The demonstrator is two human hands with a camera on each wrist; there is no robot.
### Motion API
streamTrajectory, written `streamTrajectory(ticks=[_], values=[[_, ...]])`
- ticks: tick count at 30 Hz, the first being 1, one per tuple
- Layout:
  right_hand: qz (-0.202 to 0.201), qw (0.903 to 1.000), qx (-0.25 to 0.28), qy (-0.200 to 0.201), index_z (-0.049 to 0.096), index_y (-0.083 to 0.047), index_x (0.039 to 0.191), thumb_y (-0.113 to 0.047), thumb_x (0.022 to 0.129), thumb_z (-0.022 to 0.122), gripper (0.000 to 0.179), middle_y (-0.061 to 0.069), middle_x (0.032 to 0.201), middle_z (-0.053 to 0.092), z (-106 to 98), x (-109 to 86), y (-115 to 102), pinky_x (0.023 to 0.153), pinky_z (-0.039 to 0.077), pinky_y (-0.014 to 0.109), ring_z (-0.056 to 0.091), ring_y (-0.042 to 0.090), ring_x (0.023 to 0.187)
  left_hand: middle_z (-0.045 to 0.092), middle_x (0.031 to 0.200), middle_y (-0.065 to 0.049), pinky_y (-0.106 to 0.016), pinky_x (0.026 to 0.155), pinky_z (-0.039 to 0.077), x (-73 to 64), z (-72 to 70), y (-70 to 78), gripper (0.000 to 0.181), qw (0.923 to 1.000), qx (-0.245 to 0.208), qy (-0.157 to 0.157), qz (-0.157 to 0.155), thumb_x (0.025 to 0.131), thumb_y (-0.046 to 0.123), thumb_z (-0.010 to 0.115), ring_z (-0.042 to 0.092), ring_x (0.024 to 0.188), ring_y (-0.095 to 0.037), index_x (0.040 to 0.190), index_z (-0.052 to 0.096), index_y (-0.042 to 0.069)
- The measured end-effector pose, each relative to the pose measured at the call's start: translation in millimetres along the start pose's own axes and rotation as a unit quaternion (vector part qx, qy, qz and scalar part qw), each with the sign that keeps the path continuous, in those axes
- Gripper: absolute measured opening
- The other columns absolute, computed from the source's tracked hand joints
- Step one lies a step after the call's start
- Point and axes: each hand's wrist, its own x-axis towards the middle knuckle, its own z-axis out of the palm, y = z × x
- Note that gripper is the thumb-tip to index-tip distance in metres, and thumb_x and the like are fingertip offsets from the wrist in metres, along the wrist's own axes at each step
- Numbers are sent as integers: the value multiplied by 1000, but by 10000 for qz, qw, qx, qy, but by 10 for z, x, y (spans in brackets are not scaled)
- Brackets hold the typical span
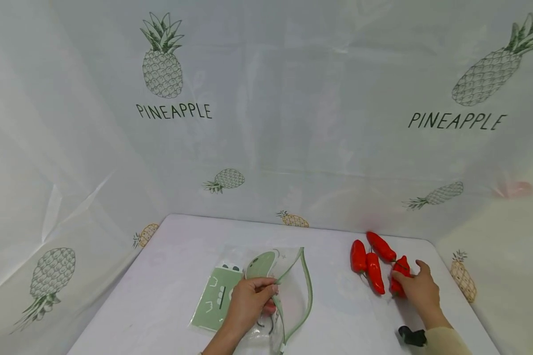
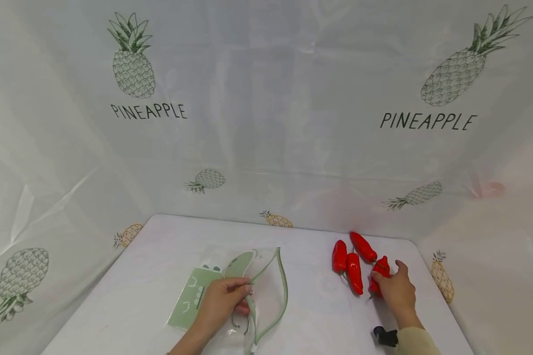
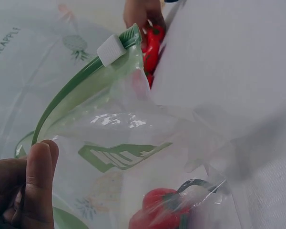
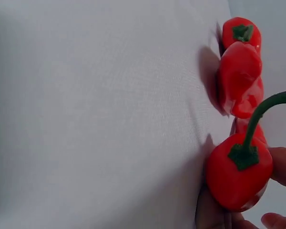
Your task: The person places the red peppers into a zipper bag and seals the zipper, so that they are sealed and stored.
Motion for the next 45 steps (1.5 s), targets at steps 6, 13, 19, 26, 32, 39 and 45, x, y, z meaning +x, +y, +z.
streamTrajectory(ticks=[6,13,19,26,32,39,45], values=[[-133,9986,519,28,6,7,164,-27,103,66,92,45,145,37,-83,-85,17,101,52,68,43,60,130,79,86,-14,-24,55,62,-2,-13,-12,20,10000,-25,-4,44,95,10,77,71,56,-10,111,79,-2],[-337,9951,916,158,7,4,165,-23,102,66,91,42,144,38,-91,-185,10,75,67,51,51,58,124,78,88,-20,-23,54,61,-14,-35,-4,20,10000,-25,-26,22,95,11,78,71,56,-10,111,80,-1],[-775,9937,734,340,8,-3,168,-22,103,68,91,39,145,41,-48,-299,3,76,67,53,53,58,126,79,87,-15,-23,54,62,-30,-50,-10,22,10000,-49,-38,14,95,12,78,71,56,-10,112,79,-2],[-1008,9920,583,487,10,-4,168,-21,103,70,90,38,144,43,-30,-430,-50,74,67,53,53,59,125,79,88,-16,-24,55,63,-34,-61,-4,23,10000,-74,-45,33,95,13,78,71,56,-11,113,79,-2],[-1242,9892,548,555,15,-6,168,-21,102,71,88,37,143,46,-25,-551,-128,74,67,55,55,59,123,78,88,-17,-26,56,63,-27,-73,4,23,9999,-87,-56,52,96,12,77,71,56,-11,113,78,-3],[-1503,9867,478,388,18,-9,168,-22,101,71,87,35,145,48,41,-726,-294,79,66,55,57,57,123,78,86,-11,-27,57,64,-15,-89,15,24,10000,-43,-31,64,95,14,78,71,56,-10,114,79,-2],[-1696,9839,535,166,19,-11,168,-25,101,73,87,32,146,49,90,-885,-469,83,66,54,59,54,124,77,82,-11,-29,56,64,-6,-98,37,26,9999,-148,-35,75,96,14,78,72,56,-13,116,78,-3]])
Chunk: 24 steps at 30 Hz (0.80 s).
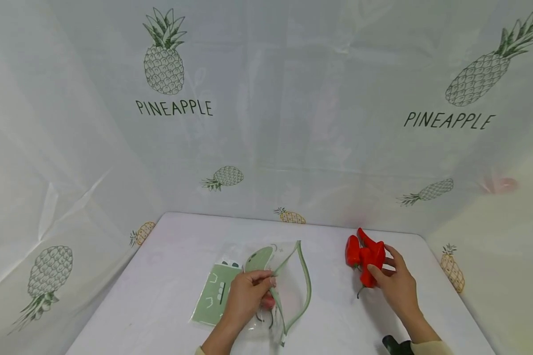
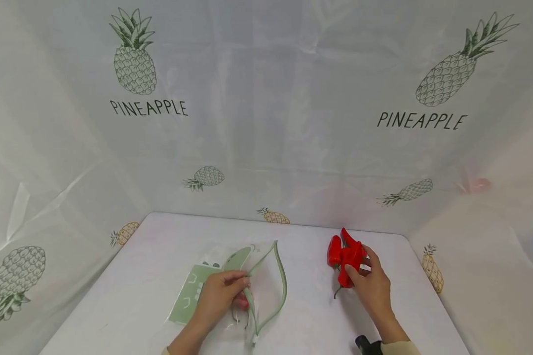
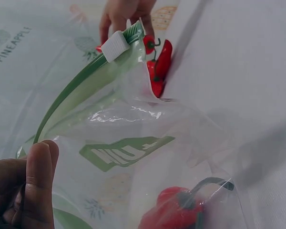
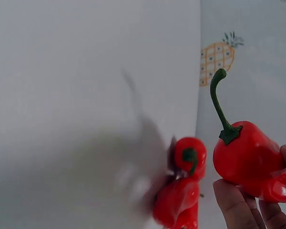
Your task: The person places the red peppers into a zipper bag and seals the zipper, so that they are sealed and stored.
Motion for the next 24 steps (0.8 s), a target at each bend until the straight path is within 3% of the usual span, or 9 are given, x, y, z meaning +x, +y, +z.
streamTrajectory(ticks=[14,24], values=[[-354,9980,403,-322,27,-13,165,-21,98,77,84,26,144,51,138,-192,-329,77,68,46,62,47,120,78,88,-10,-33,59,66,14,0,-15,27,9998,-128,-74,-109,97,15,77,73,60,-13,118,77,-3],[-611,9955,593,-408,25,-13,165,-18,97,78,86,26,139,55,213,-216,-484,72,68,39,63,45,118,78,95,-21,-30,58,65,35,7,-22,27,9997,-206,-66,-107,97,13,76,73,59,-12,118,77,-3]])
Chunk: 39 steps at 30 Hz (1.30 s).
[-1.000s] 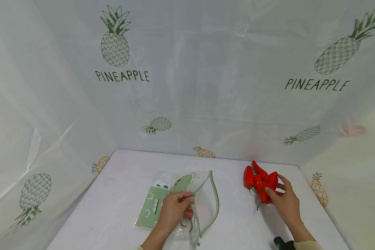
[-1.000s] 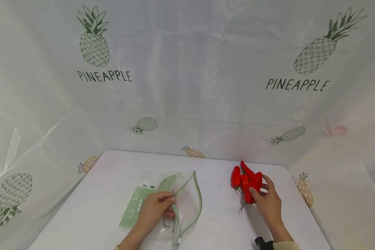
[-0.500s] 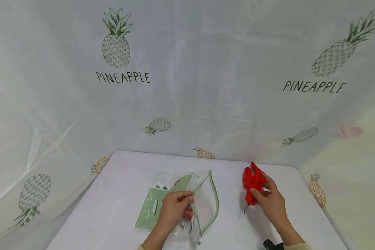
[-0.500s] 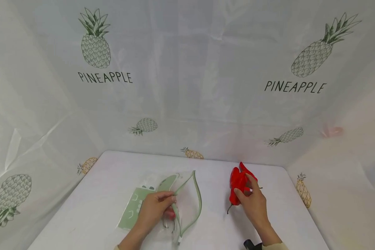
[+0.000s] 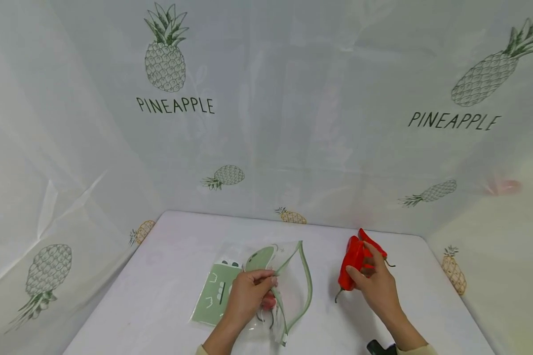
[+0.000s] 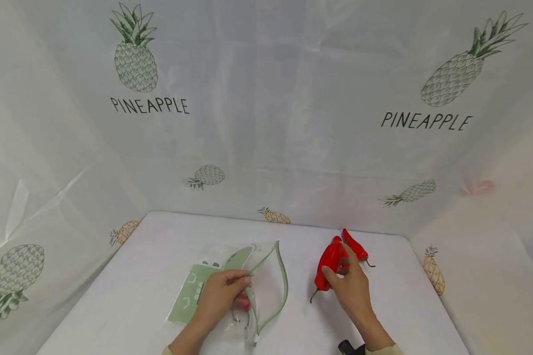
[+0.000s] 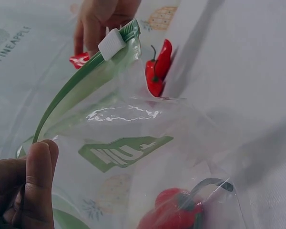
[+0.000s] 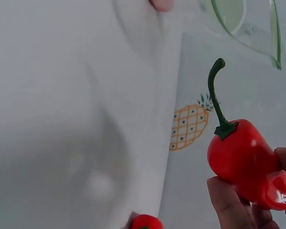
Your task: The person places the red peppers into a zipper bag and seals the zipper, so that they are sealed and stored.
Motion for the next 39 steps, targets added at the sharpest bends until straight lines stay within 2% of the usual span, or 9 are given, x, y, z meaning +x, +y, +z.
streamTrajectory(ticks=[6,12,19,27,33,39], values=[[-96,9999,-3,-34,29,-12,163,-15,95,79,85,27,138,55,45,-17,-115,69,68,39,62,47,118,78,92,-15,-27,57,64,25,3,10,25,10000,63,-5,-23,97,12,76,72,59,-12,118,77,-2],[-249,9994,203,-101,31,-12,162,-15,96,78,82,25,136,57,89,-40,-232,67,68,36,64,43,115,77,88,-10,-33,59,66,45,-6,-1,25,9999,125,8,30,97,13,76,73,59,-16,118,77,-1],[-186,9983,513,-214,34,-18,162,-13,96,78,79,22,135,57,151,-57,-350,67,68,35,64,41,116,77,88,-10,-39,61,67,55,-9,-2,26,9999,88,-20,58,97,14,76,74,61,-17,118,77,-2],[-232,9972,690,-164,35,-18,160,-13,93,82,82,21,135,56,232,-119,-523,68,68,36,62,41,117,77,88,-9,-39,61,67,54,-21,10,25,9999,143,42,39,97,14,76,72,60,-14,117,77,-1],[-205,9970,741,-79,34,-18,160,-11,89,85,88,19,134,57,339,-166,-641,71,68,37,63,39,116,77,89,-9,-42,63,67,57,-12,18,25,10000,50,39,-10,97,13,76,75,64,-22,118,77,-2],[-209,9966,796,-35,32,-16,159,-9,90,84,87,19,134,57,466,-199,-685,73,68,37,63,38,117,78,90,-11,-45,65,67,45,14,41,25,10000,2,79,-17,97,12,77,76,67,-30,118,77,-2]])
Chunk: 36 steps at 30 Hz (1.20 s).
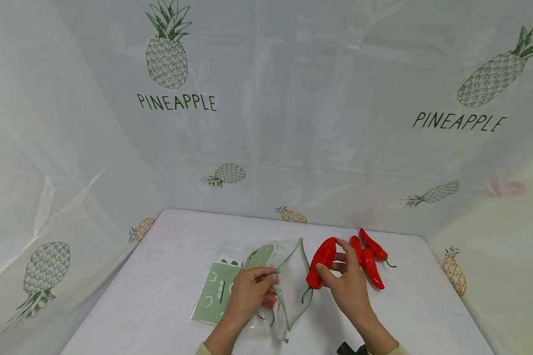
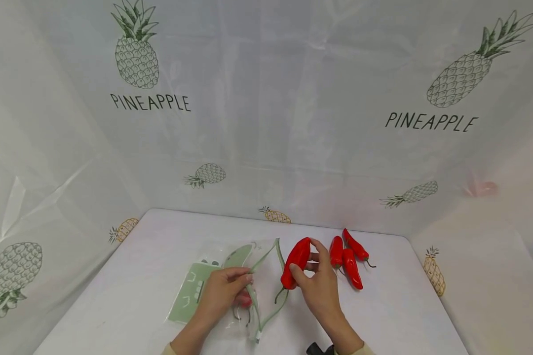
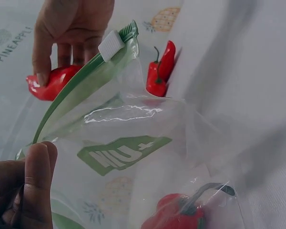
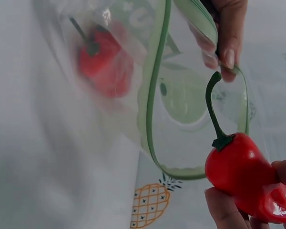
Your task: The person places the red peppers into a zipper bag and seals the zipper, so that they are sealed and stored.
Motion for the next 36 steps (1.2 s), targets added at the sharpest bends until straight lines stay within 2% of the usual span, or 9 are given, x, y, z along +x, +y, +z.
streamTrajectory(ticks=[2,9,21,29,36], values=[[2,10000,-38,-2,32,-16,159,-11,90,84,87,20,135,57,37,-13,-6,73,68,38,63,38,117,78,90,-12,-46,65,67,-4,10,9,25,10000,-25,9,13,97,12,77,76,68,-31,117,77,-2],[-132,9996,-254,-34,33,-16,158,-12,90,84,85,20,132,61,183,-67,-8,71,68,38,65,35,113,78,93,-12,-44,66,67,-15,33,22,24,10000,-12,-17,96,98,12,76,76,68,-24,117,78,-2],[-549,9956,-754,-14,40,-13,155,-15,89,86,80,16,122,67,361,-129,13,70,68,34,69,29,101,78,93,-12,-42,65,67,-2,56,39,25,9999,-27,2,114,97,13,77,76,73,-37,117,78,-1],[-380,9926,-1142,-160,41,-8,156,-17,87,89,85,15,121,67,447,-143,-20,68,68,36,68,25,96,78,93,-12,-35,63,67,-13,77,85,25,9998,-25,31,185,97,15,77,76,73,-37,117,79,0],[-445,9863,-1553,-346,46,-3,154,-21,88,88,80,13,119,68,485,-134,-77,64,66,29,67,23,96,79,93,-13,-30,61,66,-18,91,119,24,9996,-77,15,264,97,14,77,76,71,-35,117,78,0]])
